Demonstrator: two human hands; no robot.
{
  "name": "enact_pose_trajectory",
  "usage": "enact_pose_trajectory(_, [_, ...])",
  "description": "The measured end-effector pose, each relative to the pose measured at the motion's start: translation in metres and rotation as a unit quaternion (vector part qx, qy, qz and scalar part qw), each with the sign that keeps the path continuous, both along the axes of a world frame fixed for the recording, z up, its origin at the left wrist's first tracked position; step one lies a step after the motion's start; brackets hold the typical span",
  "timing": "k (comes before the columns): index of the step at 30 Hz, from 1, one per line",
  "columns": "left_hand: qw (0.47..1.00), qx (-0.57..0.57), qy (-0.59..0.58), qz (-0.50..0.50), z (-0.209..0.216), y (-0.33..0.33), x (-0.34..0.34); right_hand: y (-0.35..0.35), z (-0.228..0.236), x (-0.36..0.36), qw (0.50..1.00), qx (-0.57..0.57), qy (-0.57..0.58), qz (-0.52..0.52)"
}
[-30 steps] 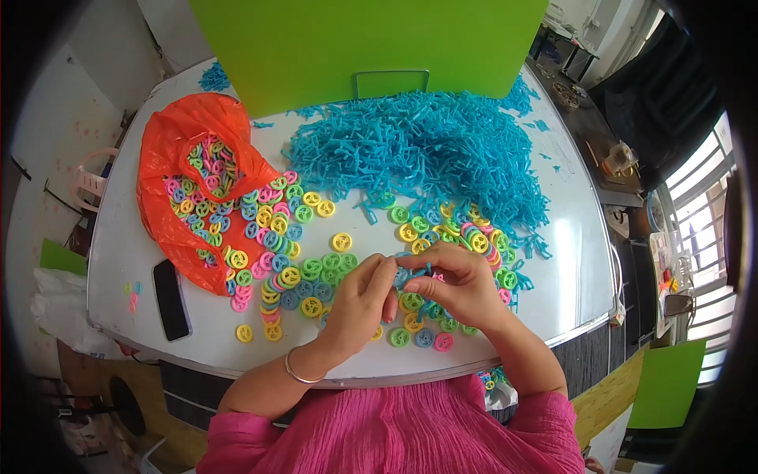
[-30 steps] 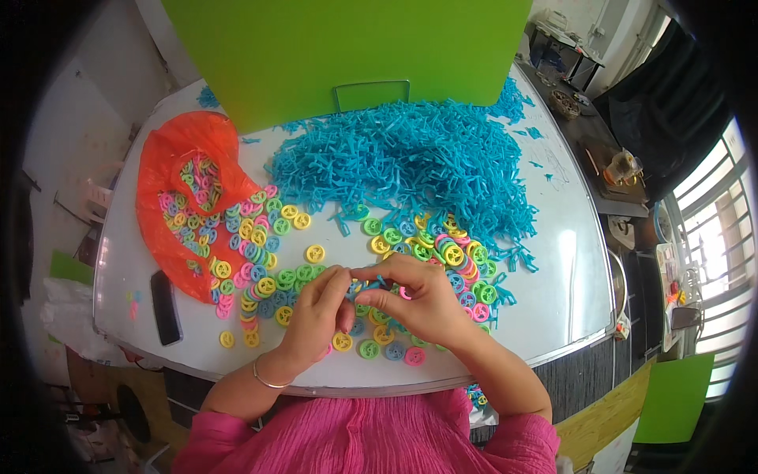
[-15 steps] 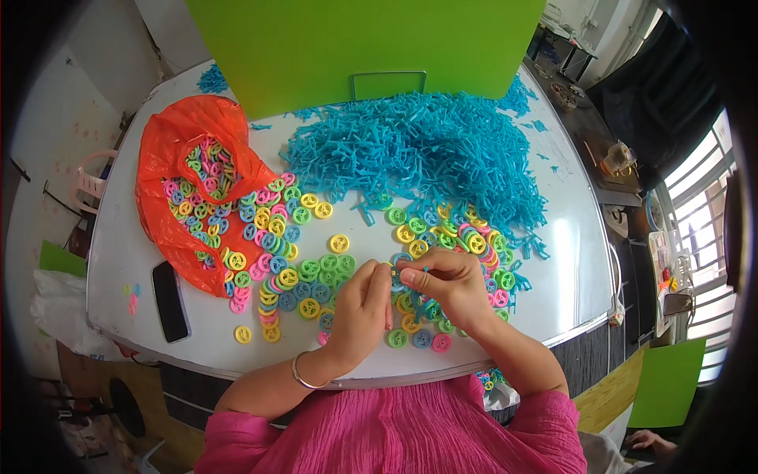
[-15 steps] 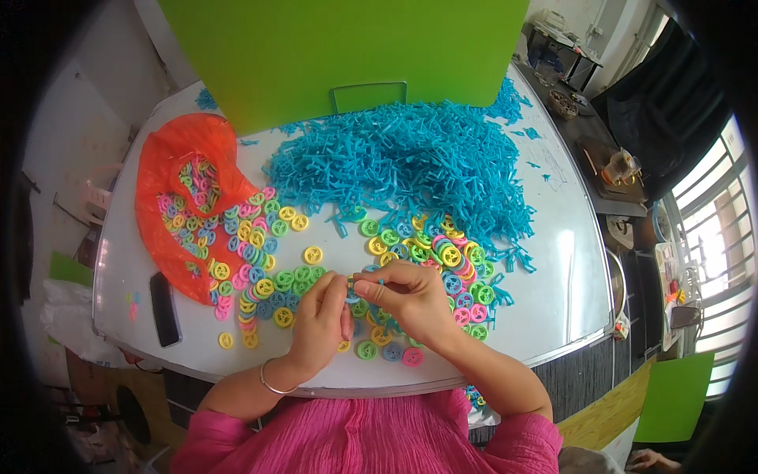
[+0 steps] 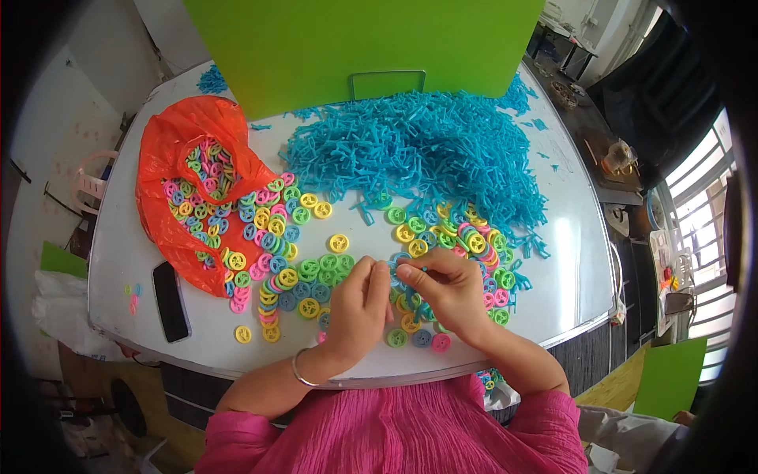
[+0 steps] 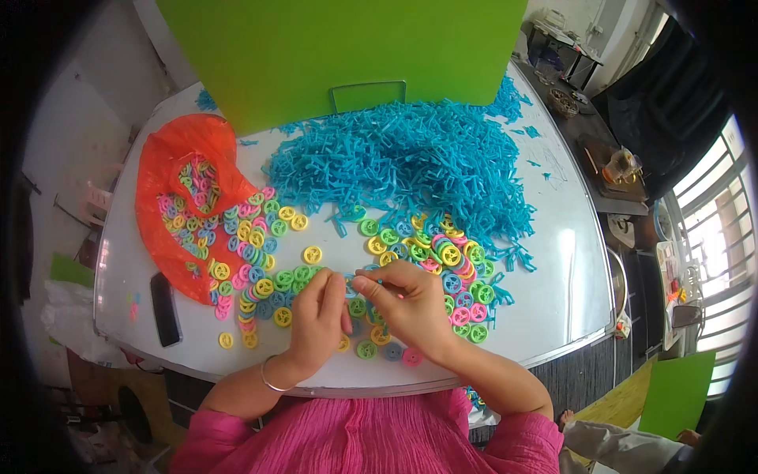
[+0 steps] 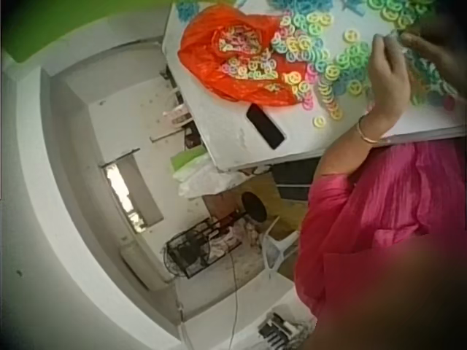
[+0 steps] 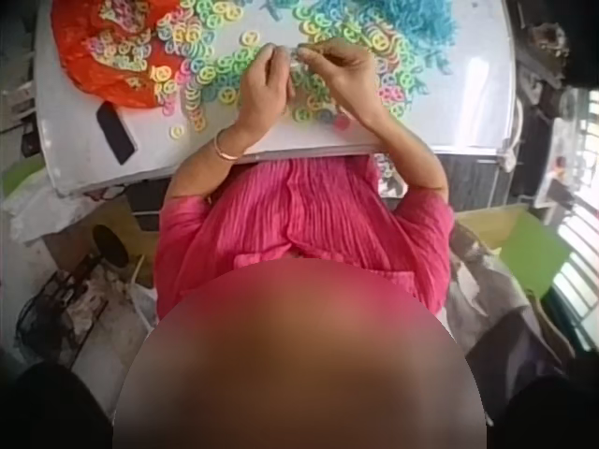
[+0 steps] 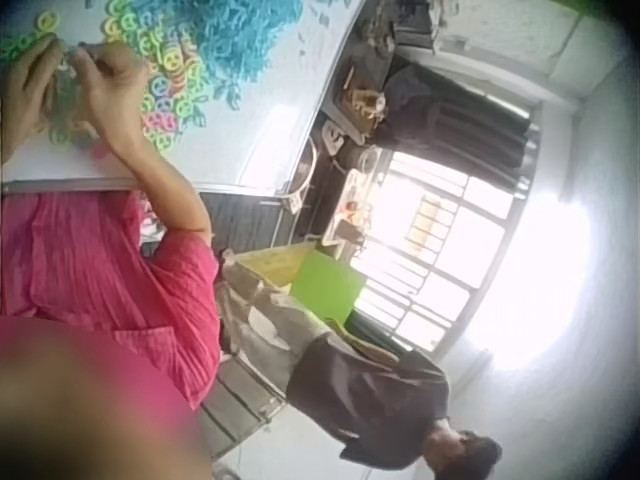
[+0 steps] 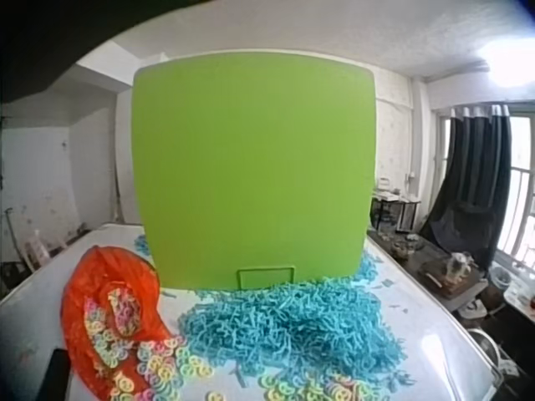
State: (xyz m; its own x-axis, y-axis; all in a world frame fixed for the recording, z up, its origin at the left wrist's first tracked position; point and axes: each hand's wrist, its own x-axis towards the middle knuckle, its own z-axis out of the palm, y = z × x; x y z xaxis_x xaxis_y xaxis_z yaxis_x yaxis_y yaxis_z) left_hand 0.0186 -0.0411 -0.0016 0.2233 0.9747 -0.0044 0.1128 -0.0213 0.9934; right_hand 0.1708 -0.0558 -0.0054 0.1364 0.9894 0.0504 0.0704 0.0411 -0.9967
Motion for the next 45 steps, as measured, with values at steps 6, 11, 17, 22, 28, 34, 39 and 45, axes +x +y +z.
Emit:
enact_pose_trajectory(6, [0.894, -0.392, -0.185, -0.113, 0.008, 0.027, -0.023, 0.011, 0.010, 0.012, 0.992, 0.001, -0.083, 0.091])
enact_pose_trajectory(11, [0.997, 0.063, 0.021, -0.045, 0.008, 0.027, -0.017, 0.017, 0.005, 0.017, 0.987, -0.095, 0.110, 0.071])
enact_pose_trajectory(17, [0.978, 0.080, 0.126, -0.146, 0.011, 0.026, -0.020, 0.015, 0.017, 0.021, 0.972, -0.144, 0.160, 0.095])
enact_pose_trajectory(22, [0.984, -0.109, -0.067, -0.126, 0.012, 0.036, -0.026, 0.015, 0.014, 0.022, 0.982, 0.147, -0.085, 0.085])
enact_pose_trajectory(28, [0.923, -0.299, -0.180, -0.161, 0.014, 0.036, -0.030, 0.018, 0.030, 0.038, 0.797, 0.368, -0.443, 0.181])
enact_pose_trajectory(34, [0.988, -0.111, -0.017, -0.109, 0.006, 0.044, -0.027, 0.025, 0.018, 0.049, 0.869, 0.387, -0.284, 0.119])
enact_pose_trajectory(39, [0.927, 0.296, 0.219, -0.071, -0.029, 0.047, -0.011, 0.016, 0.022, 0.048, 0.992, 0.092, 0.078, 0.044])
enact_pose_trajectory(45, [0.865, 0.422, 0.262, -0.073, -0.034, 0.047, -0.005, 0.019, 0.019, 0.051, 0.992, 0.036, 0.111, 0.056])
